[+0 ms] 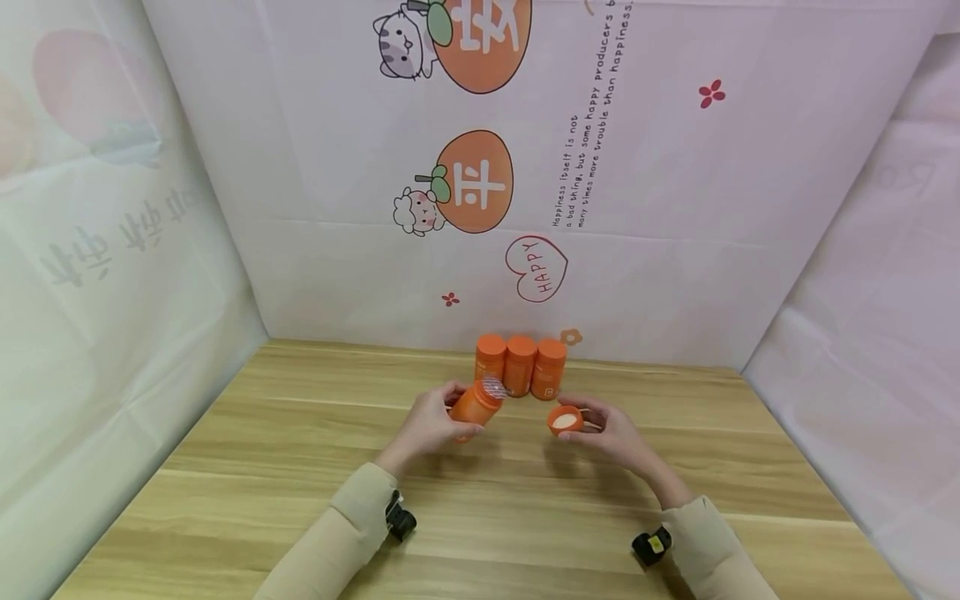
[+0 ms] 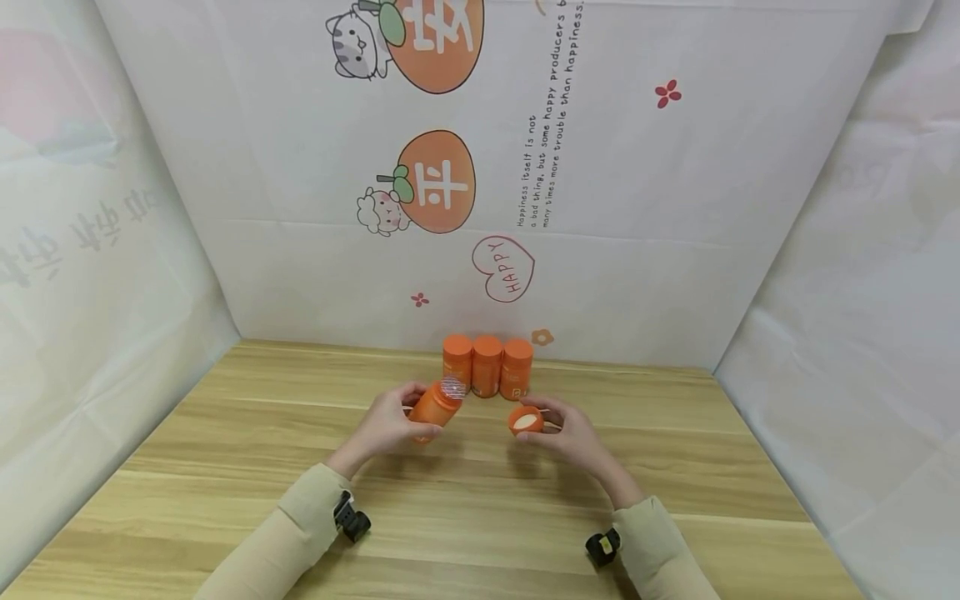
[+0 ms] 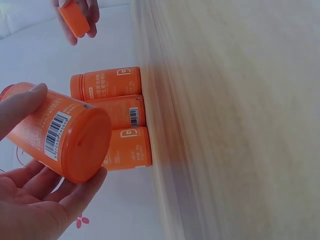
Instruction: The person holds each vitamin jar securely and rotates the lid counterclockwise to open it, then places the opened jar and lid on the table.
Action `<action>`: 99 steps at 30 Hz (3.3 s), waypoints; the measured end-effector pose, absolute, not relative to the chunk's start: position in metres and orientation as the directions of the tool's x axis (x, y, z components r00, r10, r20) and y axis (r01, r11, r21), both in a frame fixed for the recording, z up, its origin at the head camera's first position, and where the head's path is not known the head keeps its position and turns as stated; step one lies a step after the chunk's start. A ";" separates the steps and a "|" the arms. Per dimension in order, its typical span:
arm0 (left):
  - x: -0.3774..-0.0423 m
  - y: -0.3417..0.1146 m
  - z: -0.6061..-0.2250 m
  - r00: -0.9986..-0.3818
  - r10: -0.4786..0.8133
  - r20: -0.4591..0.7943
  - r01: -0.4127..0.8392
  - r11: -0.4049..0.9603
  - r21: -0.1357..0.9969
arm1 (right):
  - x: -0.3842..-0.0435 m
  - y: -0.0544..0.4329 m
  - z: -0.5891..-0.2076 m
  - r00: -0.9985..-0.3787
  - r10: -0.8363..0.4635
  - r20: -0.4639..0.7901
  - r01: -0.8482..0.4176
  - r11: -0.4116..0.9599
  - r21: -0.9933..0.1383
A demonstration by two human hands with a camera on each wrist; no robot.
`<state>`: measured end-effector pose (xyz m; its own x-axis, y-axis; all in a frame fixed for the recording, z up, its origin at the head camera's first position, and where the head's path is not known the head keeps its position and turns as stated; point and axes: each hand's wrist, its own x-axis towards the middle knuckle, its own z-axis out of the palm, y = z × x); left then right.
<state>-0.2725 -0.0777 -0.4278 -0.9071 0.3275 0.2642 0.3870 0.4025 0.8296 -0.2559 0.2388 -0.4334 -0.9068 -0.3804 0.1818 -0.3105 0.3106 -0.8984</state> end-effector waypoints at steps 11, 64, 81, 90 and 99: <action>-0.277 -0.084 -0.429 -0.919 0.307 0.248 0.365 0.421 0.830 | -0.260 0.247 -0.440 -0.926 -0.346 0.149 -0.273 0.345 -0.898; -0.318 -0.119 -0.434 -0.982 0.139 0.127 0.181 0.509 0.841 | -0.291 0.288 -0.452 -0.951 -0.268 0.153 -0.289 0.600 -0.746; -0.333 -0.129 -0.439 -0.987 0.115 0.108 0.152 0.513 0.845 | -0.302 0.299 -0.450 -0.965 -0.234 0.118 -0.248 0.669 -0.701; -0.338 -0.131 -0.438 -0.988 0.106 0.108 0.147 0.510 0.847 | -0.312 0.304 -0.452 -0.966 -0.239 0.102 -0.240 0.671 -0.701; -0.346 -0.134 -0.438 -0.991 0.091 0.098 0.131 0.500 0.856 | -0.323 0.306 -0.454 -0.964 -0.243 0.112 -0.253 0.695 -0.673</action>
